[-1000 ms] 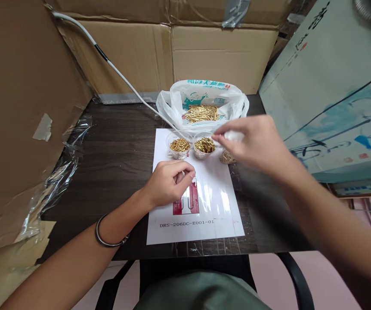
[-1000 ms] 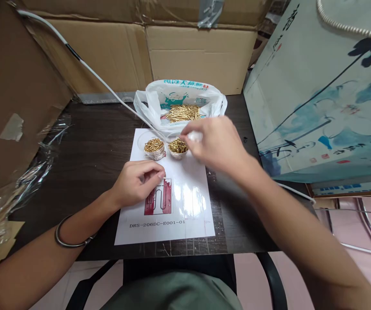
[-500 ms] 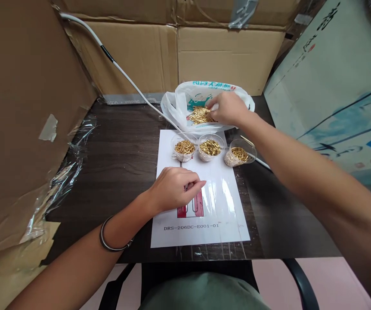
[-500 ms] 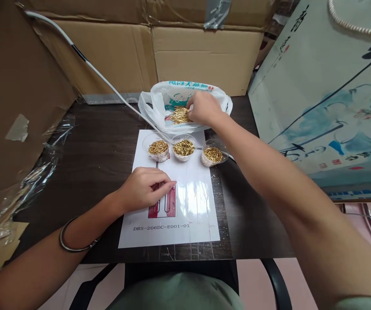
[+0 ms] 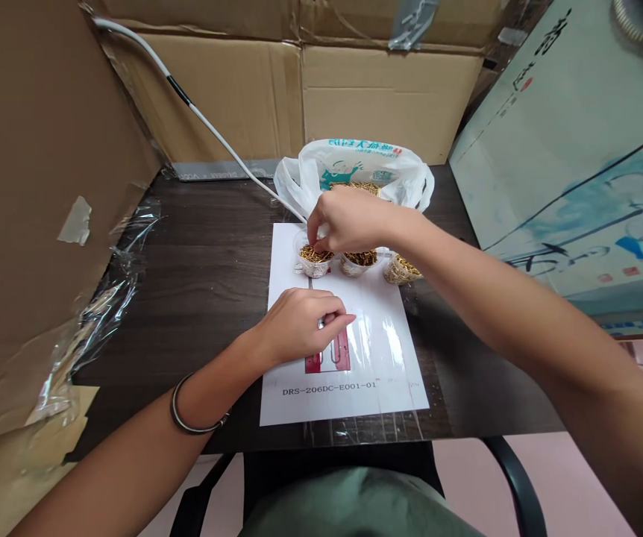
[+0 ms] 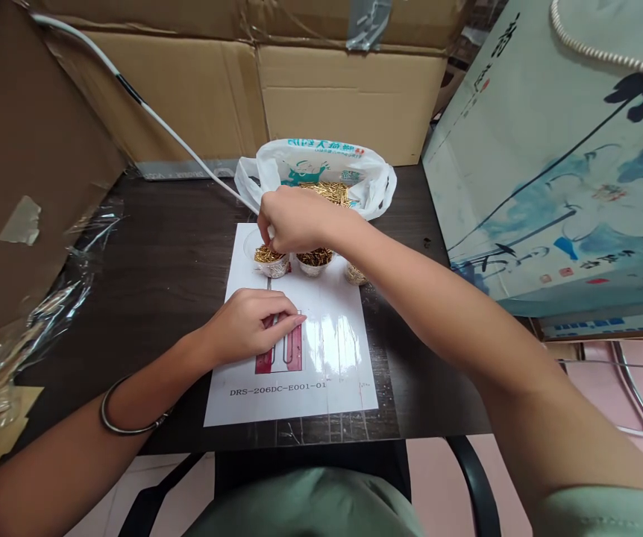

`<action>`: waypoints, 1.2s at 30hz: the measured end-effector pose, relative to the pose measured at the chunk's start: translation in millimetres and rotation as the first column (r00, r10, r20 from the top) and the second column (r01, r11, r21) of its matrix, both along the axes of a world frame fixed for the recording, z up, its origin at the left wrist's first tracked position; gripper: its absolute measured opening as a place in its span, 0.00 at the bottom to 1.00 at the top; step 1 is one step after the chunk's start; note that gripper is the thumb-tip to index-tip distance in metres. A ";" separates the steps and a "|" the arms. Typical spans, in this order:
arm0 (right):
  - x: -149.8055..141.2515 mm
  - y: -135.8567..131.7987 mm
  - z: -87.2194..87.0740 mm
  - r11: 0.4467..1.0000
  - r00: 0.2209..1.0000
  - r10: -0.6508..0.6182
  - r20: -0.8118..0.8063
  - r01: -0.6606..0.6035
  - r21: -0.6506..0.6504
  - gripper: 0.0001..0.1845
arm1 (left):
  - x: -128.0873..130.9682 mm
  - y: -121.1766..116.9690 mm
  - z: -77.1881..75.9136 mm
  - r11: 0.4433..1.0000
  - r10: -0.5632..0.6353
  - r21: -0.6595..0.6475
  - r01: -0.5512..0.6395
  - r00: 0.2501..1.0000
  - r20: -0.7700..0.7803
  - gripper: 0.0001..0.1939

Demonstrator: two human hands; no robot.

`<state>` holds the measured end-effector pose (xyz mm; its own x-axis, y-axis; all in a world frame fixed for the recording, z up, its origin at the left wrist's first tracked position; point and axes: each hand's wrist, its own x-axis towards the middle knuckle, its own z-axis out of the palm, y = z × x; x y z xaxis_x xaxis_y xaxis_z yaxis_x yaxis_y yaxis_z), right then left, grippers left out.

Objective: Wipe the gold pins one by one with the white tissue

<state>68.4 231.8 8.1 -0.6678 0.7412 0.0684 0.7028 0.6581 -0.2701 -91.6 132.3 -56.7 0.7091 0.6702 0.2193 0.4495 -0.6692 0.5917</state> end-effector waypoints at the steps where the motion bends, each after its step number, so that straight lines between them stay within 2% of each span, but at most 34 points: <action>1: 0.2 0.2 -0.8 1.000 1.000 -0.005 0.000 0.005 -0.003 0.07 | -0.1 0.5 -0.5 1.000 0.004 -0.007 -0.004 1.000 -0.007 0.16; 9: 2.4 -2.8 -2.9 1.000 1.000 -0.005 -0.008 0.005 -0.001 0.08 | 0.1 1.4 -1.9 0.999 0.010 -0.043 -0.012 0.999 -0.041 0.16; 12: 5.3 -4.1 0.6 1.000 0.999 -0.017 -0.046 0.017 -0.003 0.08 | -0.2 1.0 -2.1 0.999 0.018 -0.043 -0.019 0.999 -0.037 0.16; 15: 13.6 -12.5 8.3 0.996 0.994 -0.063 -0.089 0.068 0.054 0.06 | 0.3 0.0 -1.4 0.998 0.056 -0.032 -0.056 0.998 -0.018 0.15; 19: 34.0 -46.2 19.4 0.985 0.973 -0.124 -0.194 0.145 0.098 0.04 | 2.9 -1.5 3.0 0.975 0.219 0.010 -0.221 0.973 0.066 0.15; 21: 45.1 -70.0 20.1 0.986 0.974 -0.132 -0.185 0.148 0.075 0.05 | 4.3 -2.2 6.0 0.960 0.279 -0.005 -0.281 0.951 0.135 0.10; 23: 53.2 -92.4 15.4 0.987 0.986 -0.134 -0.100 0.141 0.072 0.07 | 5.4 -2.8 8.2 0.953 0.303 -0.056 -0.298 0.934 0.190 0.10; 25: 56.8 -108.8 6.4 0.975 0.990 -0.137 -0.023 0.139 0.173 0.07 | 5.9 -3.5 8.9 0.956 0.285 -0.132 -0.261 0.933 0.221 0.13; 27: 56.3 -117.3 -3.3 0.976 0.993 -0.105 0.056 0.092 0.197 0.08 | 5.9 -4.2 8.4 0.968 0.221 -0.172 -0.182 0.945 0.239 0.12; 30: 53.3 -117.7 -11.3 0.990 0.993 -0.049 0.105 0.035 0.134 0.09 | 5.3 -4.5 6.9 0.983 0.153 -0.139 -0.121 0.956 0.252 0.08; 32: 52.5 -113.9 -10.5 0.994 0.995 -0.040 0.088 0.031 0.104 0.09 | 5.0 -3.9 6.5 0.980 0.155 -0.158 -0.119 0.957 0.246 0.08; 36: 52.2 -106.9 -3.9 0.997 0.997 -0.037 0.067 0.033 0.070 0.09 | 4.9 -1.5 6.6 0.930 0.195 -0.355 -0.094 0.945 0.262 0.10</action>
